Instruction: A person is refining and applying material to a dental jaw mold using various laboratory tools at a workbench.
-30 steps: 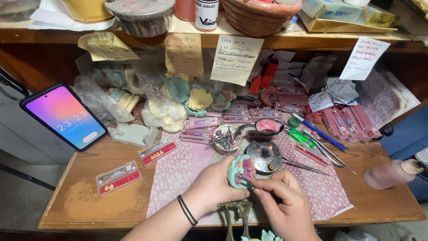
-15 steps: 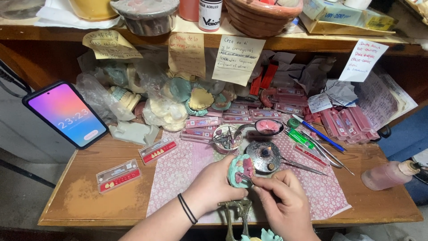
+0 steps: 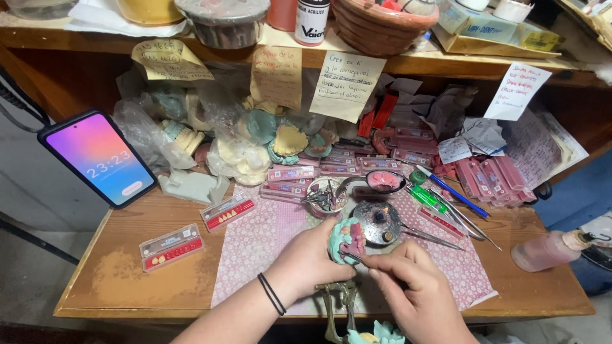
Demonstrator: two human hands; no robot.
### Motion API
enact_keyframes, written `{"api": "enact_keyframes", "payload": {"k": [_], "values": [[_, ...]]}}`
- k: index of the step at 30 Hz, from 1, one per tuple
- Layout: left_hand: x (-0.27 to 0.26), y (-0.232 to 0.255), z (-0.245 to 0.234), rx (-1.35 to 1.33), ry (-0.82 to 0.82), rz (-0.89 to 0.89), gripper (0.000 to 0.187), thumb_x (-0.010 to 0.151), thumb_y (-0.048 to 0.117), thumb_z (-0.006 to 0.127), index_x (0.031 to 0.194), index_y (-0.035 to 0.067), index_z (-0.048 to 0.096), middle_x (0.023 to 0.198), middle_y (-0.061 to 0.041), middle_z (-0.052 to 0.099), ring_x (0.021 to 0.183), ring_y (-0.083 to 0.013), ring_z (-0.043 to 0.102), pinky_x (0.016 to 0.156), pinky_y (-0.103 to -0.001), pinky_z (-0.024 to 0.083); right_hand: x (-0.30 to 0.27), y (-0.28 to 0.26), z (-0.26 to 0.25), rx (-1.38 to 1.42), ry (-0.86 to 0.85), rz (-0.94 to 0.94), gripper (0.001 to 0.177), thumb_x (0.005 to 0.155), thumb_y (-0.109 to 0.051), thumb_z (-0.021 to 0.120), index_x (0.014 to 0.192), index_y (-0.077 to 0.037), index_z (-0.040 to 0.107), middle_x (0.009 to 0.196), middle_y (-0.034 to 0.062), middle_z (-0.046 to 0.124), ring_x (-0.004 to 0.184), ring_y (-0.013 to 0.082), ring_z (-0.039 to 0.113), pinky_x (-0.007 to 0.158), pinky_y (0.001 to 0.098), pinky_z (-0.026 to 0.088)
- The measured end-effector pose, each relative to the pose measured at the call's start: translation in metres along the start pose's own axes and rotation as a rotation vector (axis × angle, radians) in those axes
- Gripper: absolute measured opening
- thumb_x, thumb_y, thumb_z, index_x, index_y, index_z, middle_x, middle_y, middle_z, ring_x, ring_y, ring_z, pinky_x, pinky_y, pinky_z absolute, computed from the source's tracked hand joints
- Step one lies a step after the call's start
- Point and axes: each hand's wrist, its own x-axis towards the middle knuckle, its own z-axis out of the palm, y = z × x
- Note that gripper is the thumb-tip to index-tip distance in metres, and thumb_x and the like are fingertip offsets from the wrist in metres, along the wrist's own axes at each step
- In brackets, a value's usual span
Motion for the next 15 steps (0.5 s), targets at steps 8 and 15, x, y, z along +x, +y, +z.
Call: {"api": "enact_keyframes", "payload": {"k": [8, 15], "values": [[-0.0036, 0.0031, -0.0023, 0.012, -0.005, -0.008, 0.066, 0.064, 0.032, 0.077, 0.128, 0.025, 0.061, 0.113, 0.002, 0.076, 0.101, -0.0196, 0.072, 0.081, -0.032, 0.053, -0.0033, 0.0045, 0.0002, -0.069, -0.01, -0.017, 0.022, 0.092, -0.015, 0.07, 0.111, -0.016, 0.081, 0.08, 0.0007, 0.057, 0.076, 0.0144, 0.063, 0.071, 0.0271, 0.051], [-0.0046, 0.0048, -0.0033, 0.028, -0.016, -0.025, 0.067, 0.066, 0.032, 0.077, 0.131, 0.025, 0.06, 0.112, 0.001, 0.076, 0.1, -0.0215, 0.072, 0.08, -0.034, 0.053, -0.0003, 0.0014, -0.0018, -0.12, -0.018, -0.035, 0.025, 0.091, -0.014, 0.072, 0.114, -0.017, 0.081, 0.079, 0.0011, 0.053, 0.074, 0.0152, 0.06, 0.066, 0.0281, 0.05]]}}
